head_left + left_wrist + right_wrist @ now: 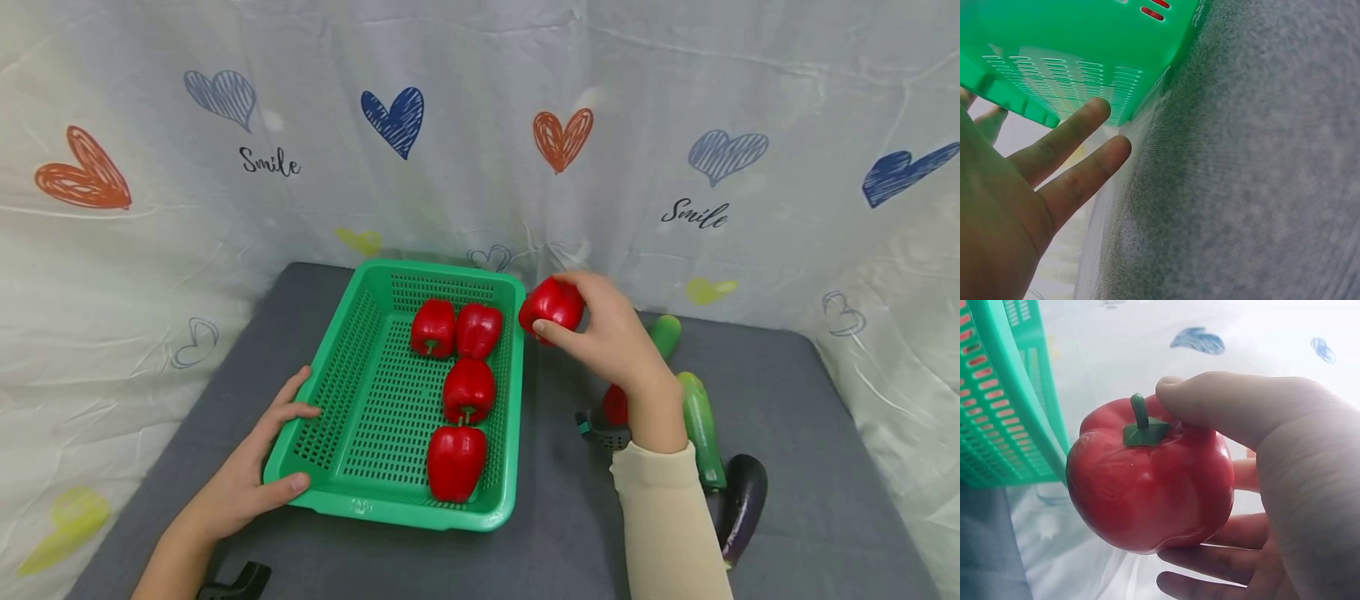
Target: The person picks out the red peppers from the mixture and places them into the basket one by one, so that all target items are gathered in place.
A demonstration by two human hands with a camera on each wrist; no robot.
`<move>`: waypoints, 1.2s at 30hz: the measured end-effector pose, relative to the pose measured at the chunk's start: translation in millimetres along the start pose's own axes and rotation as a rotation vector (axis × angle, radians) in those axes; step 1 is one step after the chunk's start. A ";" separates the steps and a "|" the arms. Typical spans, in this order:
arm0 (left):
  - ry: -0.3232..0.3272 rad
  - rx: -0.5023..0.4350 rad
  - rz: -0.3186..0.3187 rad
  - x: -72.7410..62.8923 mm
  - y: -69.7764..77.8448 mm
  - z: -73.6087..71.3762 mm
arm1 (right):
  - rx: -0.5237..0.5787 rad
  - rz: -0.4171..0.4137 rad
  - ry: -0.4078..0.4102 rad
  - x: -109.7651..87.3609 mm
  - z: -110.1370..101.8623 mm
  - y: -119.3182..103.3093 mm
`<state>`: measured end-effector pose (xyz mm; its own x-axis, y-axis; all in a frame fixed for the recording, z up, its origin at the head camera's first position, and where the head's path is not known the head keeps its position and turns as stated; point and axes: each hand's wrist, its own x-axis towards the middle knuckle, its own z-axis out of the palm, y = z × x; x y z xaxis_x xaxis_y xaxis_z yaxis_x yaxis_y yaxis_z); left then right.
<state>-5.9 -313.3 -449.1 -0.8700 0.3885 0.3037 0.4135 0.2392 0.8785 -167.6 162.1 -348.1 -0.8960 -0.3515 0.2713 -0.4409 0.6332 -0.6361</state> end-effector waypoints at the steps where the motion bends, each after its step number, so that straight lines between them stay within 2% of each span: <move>1: 0.000 0.001 0.001 0.0 0.0 0.1 | -0.002 -0.011 -0.003 0.8 1.5 -1.4; 11: 0.000 -0.003 0.049 -3.4 -4.0 -0.6 | -0.006 -0.075 -0.058 9.5 18.7 -19.0; 19: 0.005 -0.007 0.036 -1.9 -4.4 -0.9 | -0.013 -0.104 -0.088 15.1 25.4 -29.5; 30: -0.002 -0.009 0.037 0.0 -4.3 -0.9 | -0.101 -0.137 -0.191 28.7 33.7 -44.5; 36: 0.002 -0.014 0.045 -0.2 -6.5 0.6 | -0.104 -0.139 -0.231 36.1 37.1 -52.6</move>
<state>-8.2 -314.4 -455.1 -0.8512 0.3971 0.3432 0.4480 0.2091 0.8692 -174.8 90.5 -331.6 -0.7963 -0.5801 0.1715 -0.5723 0.6308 -0.5240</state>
